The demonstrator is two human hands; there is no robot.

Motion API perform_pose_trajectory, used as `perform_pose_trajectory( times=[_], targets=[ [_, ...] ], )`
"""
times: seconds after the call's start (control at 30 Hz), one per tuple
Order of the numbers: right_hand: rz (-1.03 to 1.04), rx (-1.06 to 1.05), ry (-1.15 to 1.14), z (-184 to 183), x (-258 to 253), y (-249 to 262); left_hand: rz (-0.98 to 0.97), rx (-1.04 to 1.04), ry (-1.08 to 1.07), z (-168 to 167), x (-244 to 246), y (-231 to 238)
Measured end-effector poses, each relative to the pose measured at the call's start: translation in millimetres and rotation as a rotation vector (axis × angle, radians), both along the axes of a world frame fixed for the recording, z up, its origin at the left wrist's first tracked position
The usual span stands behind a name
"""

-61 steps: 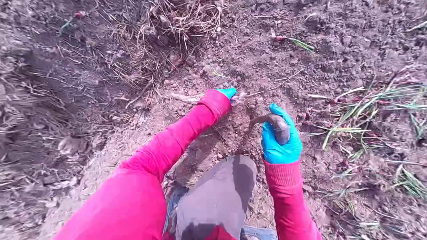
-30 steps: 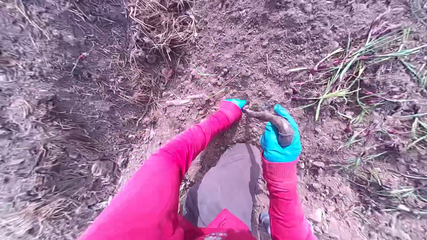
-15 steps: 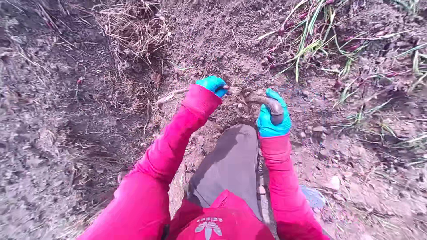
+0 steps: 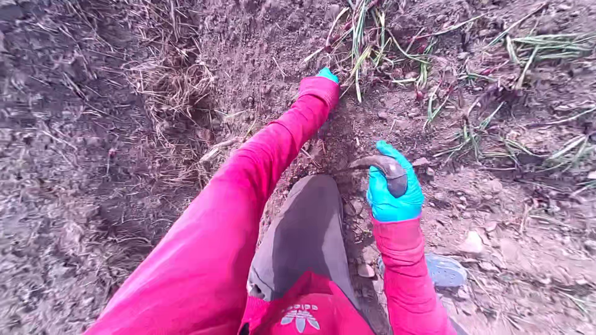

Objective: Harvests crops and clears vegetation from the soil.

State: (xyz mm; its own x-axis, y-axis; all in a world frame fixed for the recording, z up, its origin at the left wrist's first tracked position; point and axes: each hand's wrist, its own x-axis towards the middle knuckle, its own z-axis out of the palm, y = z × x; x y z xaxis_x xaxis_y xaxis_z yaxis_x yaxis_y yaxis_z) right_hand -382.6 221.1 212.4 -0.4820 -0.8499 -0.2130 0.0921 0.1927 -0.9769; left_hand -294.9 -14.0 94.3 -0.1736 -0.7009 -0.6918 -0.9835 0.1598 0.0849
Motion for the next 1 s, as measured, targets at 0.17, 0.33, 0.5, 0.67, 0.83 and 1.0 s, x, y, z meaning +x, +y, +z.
perform_pose_trajectory(
  times=[0.17, 0.33, 0.5, 0.67, 0.83, 1.0],
  targets=[
    [0.0, -0.091, -0.04, -36.3, 4.7, -3.9, 0.202, 0.18, 0.193, 67.8, 39.4, 46.3],
    [-0.032, 0.013, -0.041, -37.2, -6.5, 15.9, -0.082, 0.298, -0.111, 20.5, -3.2, 141.0],
    [-0.036, -0.034, 0.113, -21.8, -74.9, 49.0, 0.116, 0.004, 0.128, 16.3, 29.2, 175.5],
    [-0.005, -0.002, 0.174, -27.9, -83.0, 54.5, 0.146, 0.064, 0.057, 47.0, 8.2, 138.4],
    [-0.068, -0.266, -0.015, -36.8, -88.3, 47.7, 0.364, 0.331, 0.306, 57.6, 11.2, 175.0],
    [-0.076, -0.016, 0.041, -58.8, -87.9, 75.9, 0.064, 0.161, -0.008, 6.8, -88.1, 199.9]
  ],
)
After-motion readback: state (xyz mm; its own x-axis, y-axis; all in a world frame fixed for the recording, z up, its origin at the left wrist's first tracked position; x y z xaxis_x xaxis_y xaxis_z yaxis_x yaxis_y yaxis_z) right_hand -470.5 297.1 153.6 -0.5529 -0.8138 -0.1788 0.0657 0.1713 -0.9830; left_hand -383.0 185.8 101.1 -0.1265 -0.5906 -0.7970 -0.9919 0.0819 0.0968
